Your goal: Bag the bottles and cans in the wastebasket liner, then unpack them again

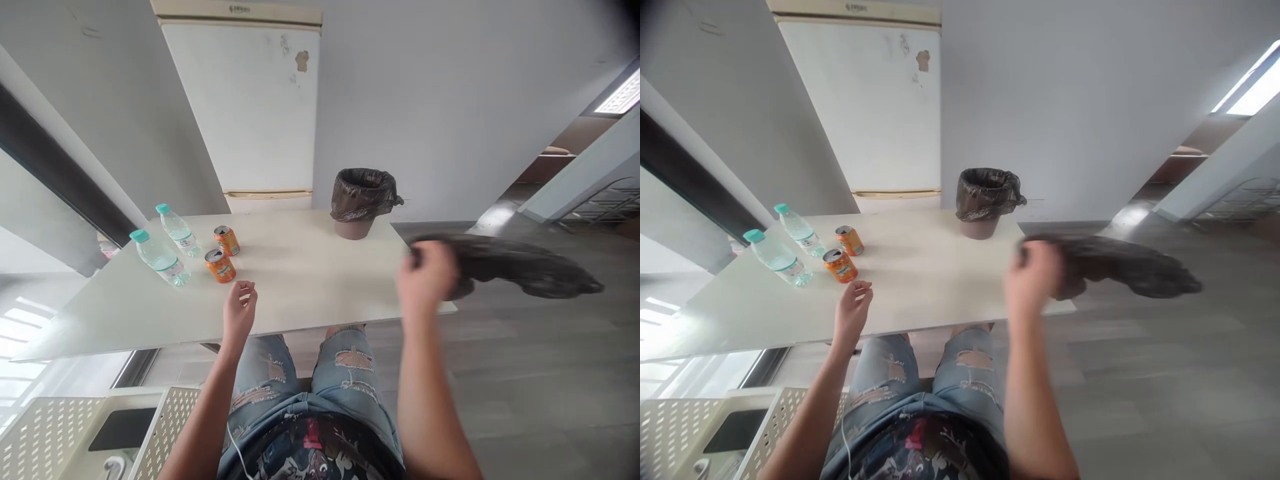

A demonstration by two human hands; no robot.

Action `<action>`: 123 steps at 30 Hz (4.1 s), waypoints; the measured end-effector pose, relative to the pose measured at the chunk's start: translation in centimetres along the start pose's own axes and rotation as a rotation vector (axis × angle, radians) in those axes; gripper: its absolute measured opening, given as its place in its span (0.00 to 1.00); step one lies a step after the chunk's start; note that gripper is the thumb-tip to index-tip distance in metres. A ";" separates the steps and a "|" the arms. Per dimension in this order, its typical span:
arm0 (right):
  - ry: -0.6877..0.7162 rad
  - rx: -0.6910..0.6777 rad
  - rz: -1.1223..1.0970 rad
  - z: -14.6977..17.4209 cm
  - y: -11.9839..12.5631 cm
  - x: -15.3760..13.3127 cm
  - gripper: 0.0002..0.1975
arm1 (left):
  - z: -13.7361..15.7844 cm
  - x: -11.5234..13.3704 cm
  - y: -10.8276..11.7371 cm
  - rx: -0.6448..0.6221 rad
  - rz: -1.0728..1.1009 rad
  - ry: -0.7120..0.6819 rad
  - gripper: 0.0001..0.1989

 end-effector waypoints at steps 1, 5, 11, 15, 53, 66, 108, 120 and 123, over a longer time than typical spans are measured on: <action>0.070 -0.203 0.008 1.6 -2.8 -3.8 0.06 | 0.2 0.5 -0.6 -0.024 -0.016 -0.027 0.09; 0.347 -0.757 -0.344 8.8 -9.0 -15.6 0.09 | 1.1 1.9 -2.6 -0.128 0.078 0.018 0.16; 0.216 -0.850 -1.070 8.2 -4.6 -17.7 0.11 | 1.8 4.5 0.0 0.067 0.028 -0.140 0.21; -0.107 -0.735 -1.281 4.0 -6.8 -14.2 0.11 | 2.7 7.8 0.8 0.192 -0.152 -0.384 0.14; 0.658 -0.504 0.190 5.9 -18.6 0.6 0.30 | 0.3 1.1 -22.4 -0.646 -0.704 -0.509 0.28; 0.651 -0.556 0.258 6.3 -19.4 0.7 0.30 | -3.1 -5.4 -20.5 -0.682 -0.886 -0.352 0.32; 0.005 -0.279 0.293 10.7 -10.6 4.6 0.32 | 3.1 -1.4 -5.3 -0.354 -0.793 -0.299 0.15; -0.215 -0.437 -0.090 6.8 -13.9 6.8 0.14 | -1.1 -2.4 0.1 -0.163 -0.597 -0.344 0.14; -0.534 -0.270 -0.661 6.0 -12.8 9.2 0.17 | -1.7 -3.2 1.3 -0.128 -0.569 -0.318 0.14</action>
Point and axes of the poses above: each hand's wrist, its own z-axis away from the middle knuckle, its own y-axis out of the back of the hand, x = y × z, the point moved 5 cm from there along -z, towards the middle knuckle, and after that the axes turned 14 degrees about z, right-handed, at the moved point
